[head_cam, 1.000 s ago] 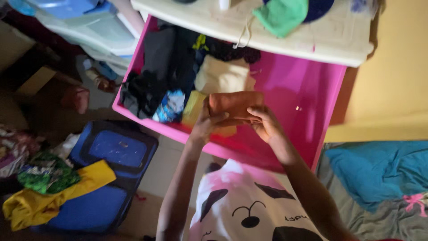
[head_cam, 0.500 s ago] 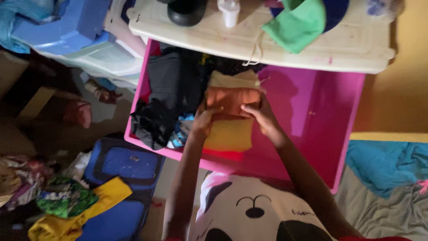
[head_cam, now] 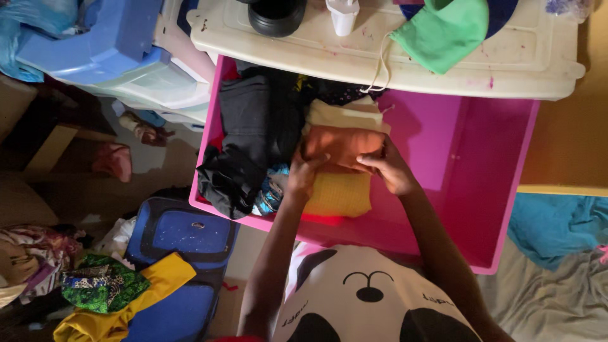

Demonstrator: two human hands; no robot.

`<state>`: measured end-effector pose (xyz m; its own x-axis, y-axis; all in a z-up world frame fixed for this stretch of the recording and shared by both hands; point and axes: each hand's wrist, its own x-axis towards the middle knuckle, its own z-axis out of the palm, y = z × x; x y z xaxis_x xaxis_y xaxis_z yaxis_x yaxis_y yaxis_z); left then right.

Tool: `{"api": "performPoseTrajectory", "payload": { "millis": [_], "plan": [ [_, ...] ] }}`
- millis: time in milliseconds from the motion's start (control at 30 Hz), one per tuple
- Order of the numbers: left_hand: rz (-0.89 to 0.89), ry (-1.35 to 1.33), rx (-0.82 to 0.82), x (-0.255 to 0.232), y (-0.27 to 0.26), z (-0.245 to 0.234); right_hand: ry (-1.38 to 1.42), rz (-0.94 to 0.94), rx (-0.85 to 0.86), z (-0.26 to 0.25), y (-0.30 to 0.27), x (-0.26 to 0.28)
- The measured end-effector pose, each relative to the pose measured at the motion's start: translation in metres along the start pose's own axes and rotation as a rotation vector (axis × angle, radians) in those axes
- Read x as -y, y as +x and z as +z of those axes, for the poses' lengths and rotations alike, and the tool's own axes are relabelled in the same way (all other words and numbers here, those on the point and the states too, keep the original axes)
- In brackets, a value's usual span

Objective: The person organizes clothes by picking them up from a bed, folding a dress, and placing items into a drawer.

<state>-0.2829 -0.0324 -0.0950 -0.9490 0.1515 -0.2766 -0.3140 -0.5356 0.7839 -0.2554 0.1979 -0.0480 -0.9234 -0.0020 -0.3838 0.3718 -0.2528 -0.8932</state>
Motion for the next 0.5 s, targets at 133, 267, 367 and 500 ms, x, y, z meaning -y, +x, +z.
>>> {"api": "performPoseTrajectory", "payload": {
  "millis": [133, 267, 367, 500],
  "plan": [
    [0.099, 0.259, 0.030, 0.012, 0.012, 0.000, -0.058, -0.002, -0.055, 0.003, -0.005, 0.000],
    [0.192, 0.672, 0.024, 0.010, 0.019, 0.005, -0.195, -0.040, -0.118, 0.009, -0.005, 0.000],
    [0.445, 0.675, 0.051, 0.005, 0.020, 0.010, -0.314, -0.135, -0.127, 0.016, -0.003, 0.001],
    [0.411, 0.725, -0.018, 0.007, 0.020, 0.010, -0.500, -0.132, -0.199, 0.028, -0.006, 0.004]
  ]
}}
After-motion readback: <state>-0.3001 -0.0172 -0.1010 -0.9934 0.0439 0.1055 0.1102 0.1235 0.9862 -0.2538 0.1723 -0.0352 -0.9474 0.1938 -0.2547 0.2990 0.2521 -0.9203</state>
